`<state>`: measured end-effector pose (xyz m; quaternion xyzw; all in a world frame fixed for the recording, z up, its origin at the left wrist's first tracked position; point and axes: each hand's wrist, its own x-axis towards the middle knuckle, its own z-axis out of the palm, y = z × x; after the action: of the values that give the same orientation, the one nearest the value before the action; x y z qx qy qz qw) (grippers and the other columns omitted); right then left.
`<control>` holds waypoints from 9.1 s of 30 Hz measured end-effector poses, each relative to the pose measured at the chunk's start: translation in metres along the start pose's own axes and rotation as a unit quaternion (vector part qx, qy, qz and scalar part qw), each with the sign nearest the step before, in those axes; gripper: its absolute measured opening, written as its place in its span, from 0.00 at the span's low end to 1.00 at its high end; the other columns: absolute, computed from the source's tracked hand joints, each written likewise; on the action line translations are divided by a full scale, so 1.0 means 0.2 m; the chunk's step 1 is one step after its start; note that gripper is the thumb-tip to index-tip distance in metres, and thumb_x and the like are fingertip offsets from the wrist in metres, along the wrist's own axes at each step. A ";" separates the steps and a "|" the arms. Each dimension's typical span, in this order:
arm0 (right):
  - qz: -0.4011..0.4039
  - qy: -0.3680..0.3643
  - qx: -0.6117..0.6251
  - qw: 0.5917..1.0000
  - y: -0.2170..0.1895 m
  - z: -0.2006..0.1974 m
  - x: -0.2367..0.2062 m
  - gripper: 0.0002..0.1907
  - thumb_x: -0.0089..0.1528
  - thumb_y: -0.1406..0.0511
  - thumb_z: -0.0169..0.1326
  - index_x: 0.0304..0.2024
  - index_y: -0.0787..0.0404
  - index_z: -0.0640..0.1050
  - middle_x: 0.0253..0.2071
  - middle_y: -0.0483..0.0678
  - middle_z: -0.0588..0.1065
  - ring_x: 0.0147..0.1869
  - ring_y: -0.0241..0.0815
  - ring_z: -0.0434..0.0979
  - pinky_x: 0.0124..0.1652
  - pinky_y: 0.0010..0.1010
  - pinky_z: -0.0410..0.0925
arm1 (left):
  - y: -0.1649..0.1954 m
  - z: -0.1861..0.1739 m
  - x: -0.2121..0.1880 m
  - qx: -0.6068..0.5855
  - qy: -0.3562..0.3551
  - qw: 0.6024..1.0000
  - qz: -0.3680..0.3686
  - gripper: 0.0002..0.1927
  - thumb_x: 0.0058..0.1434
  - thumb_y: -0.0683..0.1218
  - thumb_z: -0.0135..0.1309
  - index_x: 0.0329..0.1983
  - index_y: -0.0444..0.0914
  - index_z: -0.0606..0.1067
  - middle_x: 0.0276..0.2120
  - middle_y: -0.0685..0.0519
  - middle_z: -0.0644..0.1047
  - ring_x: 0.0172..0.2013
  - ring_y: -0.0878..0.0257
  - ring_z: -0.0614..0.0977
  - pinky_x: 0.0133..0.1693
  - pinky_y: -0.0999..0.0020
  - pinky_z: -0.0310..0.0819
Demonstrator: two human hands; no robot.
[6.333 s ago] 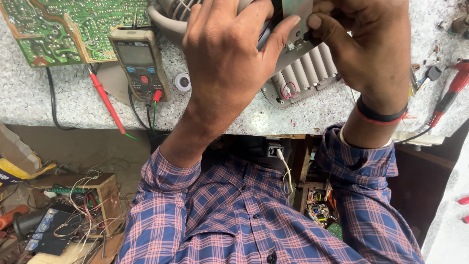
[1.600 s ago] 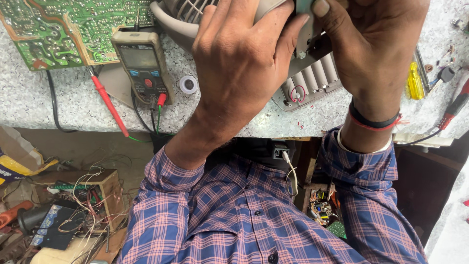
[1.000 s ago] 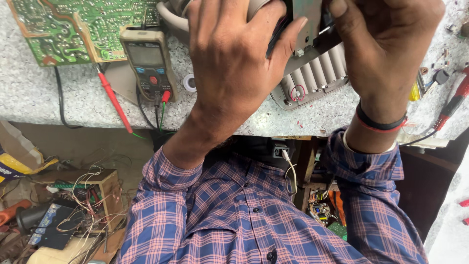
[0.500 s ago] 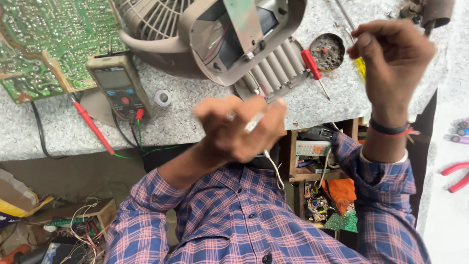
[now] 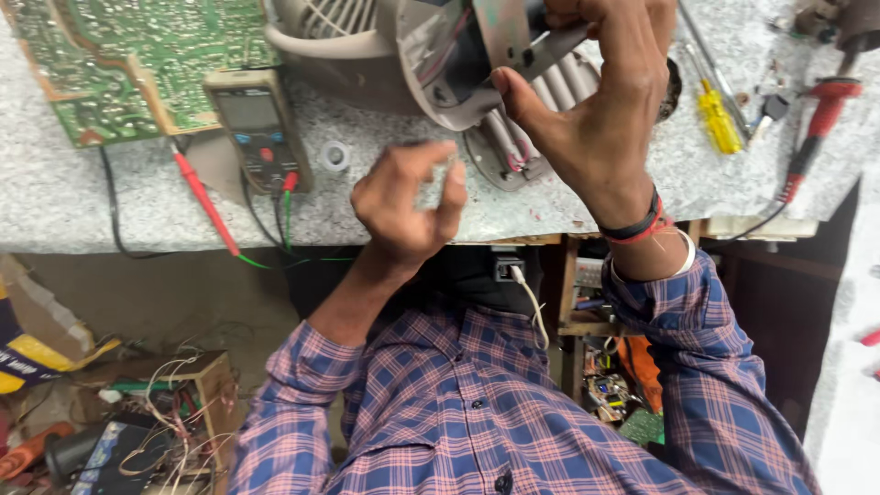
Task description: The person solders a wire on a green circuit board using a soldering iron, then positions the board inside the housing of a rechargeable fan and drives screws with a red-handled screwdriver to fasten the board to the fan base, working over a cluttered repair bench with a multimeter nearby.
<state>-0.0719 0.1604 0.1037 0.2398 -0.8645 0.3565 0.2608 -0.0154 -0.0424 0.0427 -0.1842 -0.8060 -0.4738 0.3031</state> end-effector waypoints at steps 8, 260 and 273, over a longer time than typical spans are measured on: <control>0.013 -0.002 -0.033 0.999 -0.05 0.02 0.03 0.22 0.55 0.73 0.71 0.44 0.63 0.72 0.43 0.47 0.72 0.49 0.45 0.68 0.52 0.37 0.62 | 0.01 0.07 0.03 -0.174 0.019 0.963 -0.203 0.24 0.66 0.43 0.65 0.48 0.35 0.60 0.42 0.46 0.80 0.39 0.63 0.88 0.38 0.73 0.86; 0.252 -0.228 0.149 0.929 -0.10 -0.19 0.25 0.13 0.63 0.76 0.62 0.51 0.67 0.80 0.33 0.44 0.77 0.32 0.25 0.72 0.31 0.17 0.65 | -0.02 0.20 0.05 -0.400 -0.054 0.879 -0.256 0.14 0.71 0.42 0.59 0.56 0.30 0.78 0.46 0.47 0.83 0.48 0.63 0.85 0.53 0.68 0.81; 0.242 -0.213 0.137 0.937 -0.06 -0.15 0.22 0.11 0.64 0.76 0.64 0.49 0.67 0.80 0.31 0.39 0.74 0.30 0.22 0.65 0.29 0.17 0.58 | -0.02 0.21 0.06 -0.417 -0.056 0.873 -0.248 0.15 0.71 0.42 0.58 0.58 0.29 0.76 0.46 0.44 0.83 0.49 0.62 0.85 0.54 0.67 0.82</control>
<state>-0.0896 0.1658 0.1560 0.1267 -0.8745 0.4644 -0.0593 -0.0394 -0.0074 0.0326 -0.1139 -0.5682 -0.8146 0.0253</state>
